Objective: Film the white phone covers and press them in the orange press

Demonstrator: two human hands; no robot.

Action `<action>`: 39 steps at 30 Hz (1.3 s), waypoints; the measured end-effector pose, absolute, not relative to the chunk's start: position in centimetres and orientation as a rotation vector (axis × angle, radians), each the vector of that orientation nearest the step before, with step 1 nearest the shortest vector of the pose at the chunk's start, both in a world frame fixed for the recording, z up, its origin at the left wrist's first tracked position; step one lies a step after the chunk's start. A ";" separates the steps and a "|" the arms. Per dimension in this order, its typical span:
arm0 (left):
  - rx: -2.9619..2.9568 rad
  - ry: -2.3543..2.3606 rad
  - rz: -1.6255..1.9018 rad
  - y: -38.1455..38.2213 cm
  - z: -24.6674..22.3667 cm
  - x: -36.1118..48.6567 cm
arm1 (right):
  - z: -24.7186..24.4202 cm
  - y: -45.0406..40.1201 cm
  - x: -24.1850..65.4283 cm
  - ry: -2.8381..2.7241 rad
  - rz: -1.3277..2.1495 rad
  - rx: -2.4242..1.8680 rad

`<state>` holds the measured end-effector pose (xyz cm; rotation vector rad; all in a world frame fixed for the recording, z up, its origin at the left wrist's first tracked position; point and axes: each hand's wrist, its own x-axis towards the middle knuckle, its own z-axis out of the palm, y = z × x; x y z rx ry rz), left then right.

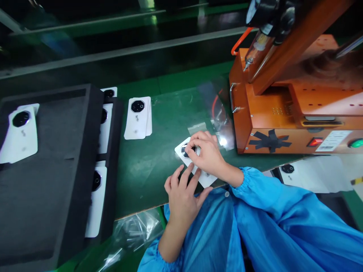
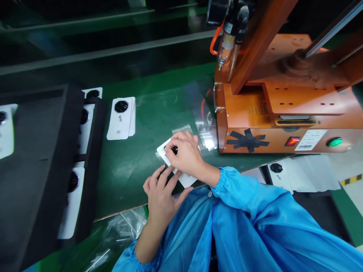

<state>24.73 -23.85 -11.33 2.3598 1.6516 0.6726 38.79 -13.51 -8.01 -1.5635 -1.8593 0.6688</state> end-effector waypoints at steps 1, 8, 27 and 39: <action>2.360 1.652 0.674 -23.8 -11.4 24.7 | -8.2 -13.5 38.7 -1.880 0.627 -1.569; 2.405 1.644 0.691 -23.9 -11.6 24.7 | -9.3 -13.1 39.1 -1.932 0.471 -1.602; 2.396 1.662 0.729 -23.9 -11.5 24.8 | -10.1 -12.8 39.4 -1.925 0.382 -1.619; 2.403 1.669 0.706 -24.0 -11.8 24.7 | -9.7 -13.5 39.5 -2.019 0.245 -1.623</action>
